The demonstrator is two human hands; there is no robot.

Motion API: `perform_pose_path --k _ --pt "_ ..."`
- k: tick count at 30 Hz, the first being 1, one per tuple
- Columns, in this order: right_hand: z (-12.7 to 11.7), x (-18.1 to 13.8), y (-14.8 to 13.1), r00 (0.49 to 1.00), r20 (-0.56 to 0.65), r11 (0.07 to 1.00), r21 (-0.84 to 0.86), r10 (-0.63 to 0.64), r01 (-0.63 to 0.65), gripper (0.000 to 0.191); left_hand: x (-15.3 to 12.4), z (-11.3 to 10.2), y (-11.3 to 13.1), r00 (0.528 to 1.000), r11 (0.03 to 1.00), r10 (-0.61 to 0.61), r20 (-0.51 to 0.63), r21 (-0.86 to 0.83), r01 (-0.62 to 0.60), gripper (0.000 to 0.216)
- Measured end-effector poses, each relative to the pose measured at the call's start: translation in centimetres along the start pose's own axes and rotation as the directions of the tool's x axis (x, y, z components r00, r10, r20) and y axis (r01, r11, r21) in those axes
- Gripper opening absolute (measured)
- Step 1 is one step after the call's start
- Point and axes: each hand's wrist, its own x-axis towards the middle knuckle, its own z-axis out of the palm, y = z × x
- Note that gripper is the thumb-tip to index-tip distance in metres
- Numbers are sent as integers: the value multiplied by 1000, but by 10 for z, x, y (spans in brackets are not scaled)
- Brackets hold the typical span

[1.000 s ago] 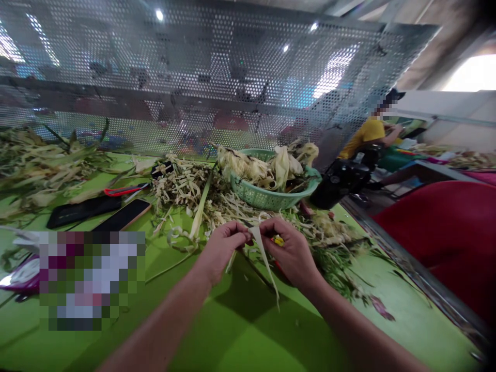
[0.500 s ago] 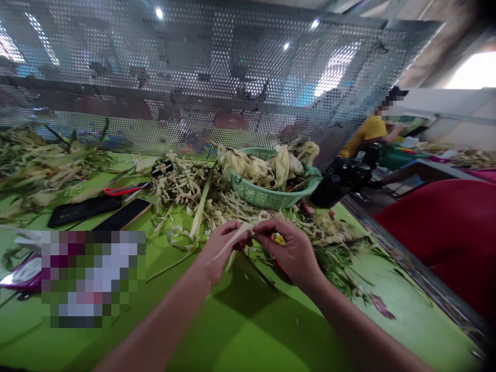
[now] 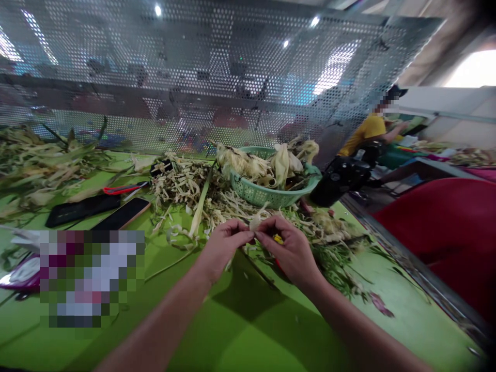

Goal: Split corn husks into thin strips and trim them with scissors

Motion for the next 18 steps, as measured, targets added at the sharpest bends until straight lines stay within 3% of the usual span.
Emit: perform_pose_path --k 5,10,18 --pt "-1 1 0 997 -6 996 51 -72 72 8 2 -1 -5 999 999 -24 -21 -31 24 12" --pt "-2 3 0 989 17 989 -21 -145 146 4 4 -4 -9 998 986 -65 -13 -157 63 10" --pt "-2 1 2 991 34 990 -49 -131 133 5 4 -4 -9 998 990 -65 -6 -125 63 5"
